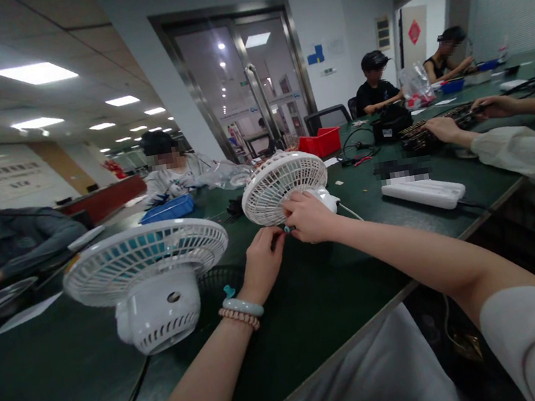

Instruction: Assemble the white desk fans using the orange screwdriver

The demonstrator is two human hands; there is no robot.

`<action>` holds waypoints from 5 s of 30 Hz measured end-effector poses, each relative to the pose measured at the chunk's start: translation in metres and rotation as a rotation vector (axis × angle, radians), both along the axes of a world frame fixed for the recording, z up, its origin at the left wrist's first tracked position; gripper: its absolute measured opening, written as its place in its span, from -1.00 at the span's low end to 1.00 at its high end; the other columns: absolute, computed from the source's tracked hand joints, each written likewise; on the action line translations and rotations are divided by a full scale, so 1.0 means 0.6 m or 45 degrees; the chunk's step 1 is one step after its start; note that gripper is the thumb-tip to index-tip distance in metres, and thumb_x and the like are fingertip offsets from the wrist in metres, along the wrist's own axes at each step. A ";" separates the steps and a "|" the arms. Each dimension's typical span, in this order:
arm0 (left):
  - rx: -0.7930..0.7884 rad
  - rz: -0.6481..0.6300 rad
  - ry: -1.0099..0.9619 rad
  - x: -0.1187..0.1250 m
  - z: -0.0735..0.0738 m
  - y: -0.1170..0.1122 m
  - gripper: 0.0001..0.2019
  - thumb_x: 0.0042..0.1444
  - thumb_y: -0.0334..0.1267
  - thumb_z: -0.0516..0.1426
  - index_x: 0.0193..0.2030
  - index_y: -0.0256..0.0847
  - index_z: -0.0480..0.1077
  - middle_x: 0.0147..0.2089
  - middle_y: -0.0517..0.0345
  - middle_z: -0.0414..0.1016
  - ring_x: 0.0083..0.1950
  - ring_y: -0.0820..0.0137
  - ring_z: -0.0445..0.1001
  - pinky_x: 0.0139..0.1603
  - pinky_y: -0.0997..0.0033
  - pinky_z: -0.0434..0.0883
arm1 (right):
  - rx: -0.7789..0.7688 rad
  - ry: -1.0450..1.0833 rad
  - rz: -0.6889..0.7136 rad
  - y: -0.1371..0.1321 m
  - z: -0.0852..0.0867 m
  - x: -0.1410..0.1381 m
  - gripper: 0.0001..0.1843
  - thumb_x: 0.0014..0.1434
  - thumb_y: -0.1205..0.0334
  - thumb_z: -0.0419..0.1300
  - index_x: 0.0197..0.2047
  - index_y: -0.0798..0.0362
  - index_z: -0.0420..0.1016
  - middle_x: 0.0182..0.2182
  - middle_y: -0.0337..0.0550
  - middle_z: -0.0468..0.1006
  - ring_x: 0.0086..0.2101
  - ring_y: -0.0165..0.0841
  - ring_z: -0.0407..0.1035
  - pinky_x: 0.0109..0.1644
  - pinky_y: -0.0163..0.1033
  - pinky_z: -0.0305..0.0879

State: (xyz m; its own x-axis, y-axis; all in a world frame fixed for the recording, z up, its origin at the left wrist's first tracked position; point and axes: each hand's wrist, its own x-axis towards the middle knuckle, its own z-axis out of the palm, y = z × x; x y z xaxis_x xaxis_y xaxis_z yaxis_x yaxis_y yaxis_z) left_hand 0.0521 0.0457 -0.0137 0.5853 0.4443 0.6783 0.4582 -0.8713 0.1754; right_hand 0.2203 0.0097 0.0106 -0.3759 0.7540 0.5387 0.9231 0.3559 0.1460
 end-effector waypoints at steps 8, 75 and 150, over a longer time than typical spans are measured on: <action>-0.011 0.013 0.080 0.001 -0.008 0.001 -0.92 0.12 -0.34 0.00 -0.29 -0.23 0.30 -0.30 0.12 0.38 -0.24 0.43 0.36 -0.20 0.40 0.33 | -0.005 -0.001 -0.003 -0.001 -0.002 -0.001 -0.80 0.02 0.19 0.13 -0.39 0.07 0.55 -0.22 -0.05 0.39 -0.16 -0.18 0.10 -0.14 -0.09 0.01; 0.073 0.027 0.042 0.009 -0.005 0.007 -0.82 0.16 -0.32 -0.04 -0.20 -0.24 0.34 -0.22 0.05 0.40 -0.17 0.40 0.36 -0.10 0.34 0.34 | 0.017 0.005 0.018 0.003 0.000 0.006 -0.80 0.02 0.18 0.14 -0.38 0.08 0.55 -0.25 -0.06 0.39 -0.16 -0.18 0.10 -0.15 -0.10 0.03; -0.131 0.391 0.036 -0.148 0.109 -0.005 -0.72 -0.08 -0.16 0.11 -0.20 -0.20 0.35 -0.32 0.16 0.47 -0.31 0.41 0.43 -0.25 0.40 0.39 | -0.016 0.029 0.027 -0.001 0.000 0.002 -0.80 0.05 0.15 0.15 -0.38 0.06 0.56 -0.24 -0.06 0.39 -0.18 -0.21 0.11 -0.14 -0.10 0.02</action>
